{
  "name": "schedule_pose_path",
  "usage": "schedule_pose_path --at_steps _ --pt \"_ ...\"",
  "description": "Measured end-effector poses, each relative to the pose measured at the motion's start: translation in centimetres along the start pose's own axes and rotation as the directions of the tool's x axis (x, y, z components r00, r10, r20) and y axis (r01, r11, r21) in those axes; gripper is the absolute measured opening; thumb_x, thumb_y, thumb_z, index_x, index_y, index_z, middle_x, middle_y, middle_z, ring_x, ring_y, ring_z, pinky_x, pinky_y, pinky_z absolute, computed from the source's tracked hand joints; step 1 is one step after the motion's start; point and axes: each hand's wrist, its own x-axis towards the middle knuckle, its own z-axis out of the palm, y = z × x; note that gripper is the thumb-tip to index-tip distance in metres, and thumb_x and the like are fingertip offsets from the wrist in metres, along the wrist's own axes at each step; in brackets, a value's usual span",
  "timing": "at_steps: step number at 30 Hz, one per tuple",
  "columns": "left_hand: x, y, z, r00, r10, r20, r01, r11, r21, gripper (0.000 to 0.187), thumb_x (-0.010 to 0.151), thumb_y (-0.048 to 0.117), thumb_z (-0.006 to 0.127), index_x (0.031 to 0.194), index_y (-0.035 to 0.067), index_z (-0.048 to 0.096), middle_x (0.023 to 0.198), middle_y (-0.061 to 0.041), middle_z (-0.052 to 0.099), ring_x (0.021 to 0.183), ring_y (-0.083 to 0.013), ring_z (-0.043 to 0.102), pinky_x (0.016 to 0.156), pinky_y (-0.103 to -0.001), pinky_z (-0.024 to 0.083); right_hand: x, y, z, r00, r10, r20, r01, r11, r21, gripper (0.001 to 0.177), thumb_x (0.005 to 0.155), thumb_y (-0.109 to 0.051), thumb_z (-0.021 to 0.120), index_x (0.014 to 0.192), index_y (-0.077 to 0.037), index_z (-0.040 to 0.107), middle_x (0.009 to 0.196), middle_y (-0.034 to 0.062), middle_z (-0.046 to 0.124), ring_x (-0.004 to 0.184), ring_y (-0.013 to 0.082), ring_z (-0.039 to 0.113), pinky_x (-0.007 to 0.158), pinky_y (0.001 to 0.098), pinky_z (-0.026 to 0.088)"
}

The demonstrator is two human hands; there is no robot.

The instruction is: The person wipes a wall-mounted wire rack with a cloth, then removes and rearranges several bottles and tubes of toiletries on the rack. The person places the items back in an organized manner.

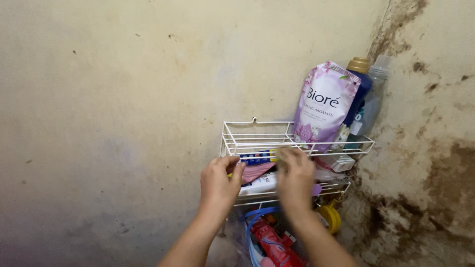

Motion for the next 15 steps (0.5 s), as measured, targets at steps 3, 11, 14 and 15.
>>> schedule_pose_path --at_steps 3,11,14,15 --pt "0.1 0.0 0.7 0.996 -0.068 -0.054 0.066 0.997 -0.043 0.019 0.087 0.019 0.076 0.096 0.002 0.074 0.089 -0.014 0.076 0.079 -0.0261 0.077 0.074 -0.039 0.059 -1.2 -2.0 1.4 0.972 -0.235 -0.024 0.236 0.967 0.1 0.043 0.079 0.003 0.071 0.12 -0.011 0.072 0.127 0.0118 0.066 0.114 0.0361 0.058 0.1 0.0442 0.049" --pt "0.5 0.0 -0.2 0.991 0.058 -0.119 -0.053 0.998 0.046 0.016 0.085 0.016 0.076 0.098 0.007 0.076 0.088 -0.013 0.071 0.078 -0.0281 0.072 0.071 -0.041 0.054 2.8 -1.6 -4.0 0.919 -0.068 0.388 -0.068 0.943 0.326 0.036 0.085 -0.015 0.074 0.121 -0.019 0.073 0.111 0.0041 0.077 0.1 0.0186 0.074 0.091 0.0357 0.058" --pt "0.5 0.0 -0.1 0.989 0.071 -0.132 -0.059 0.994 0.095 0.012 0.085 0.019 0.077 0.093 0.009 0.077 0.09 -0.01 0.072 0.082 -0.03 0.071 0.071 -0.042 0.054 8.9 0.4 -7.6 0.921 0.04 0.388 -0.095 0.988 0.124 0.048 0.084 -0.026 0.076 0.132 -0.024 0.069 0.106 0.0061 0.078 0.092 0.0202 0.075 0.083 0.0371 0.06" --pt "0.6 -0.1 0.0 0.988 0.076 -0.133 -0.06 0.991 0.117 0.012 0.085 0.02 0.077 0.091 0.01 0.077 0.09 -0.01 0.072 0.082 -0.0306 0.071 0.071 -0.043 0.053 10.6 1.0 -8.1 0.954 -0.105 0.279 0.066 0.987 0.147 0.049 0.081 -0.026 0.079 0.129 -0.019 0.07 0.108 0.0083 0.077 0.094 0.0209 0.075 0.084 0.0373 0.059"
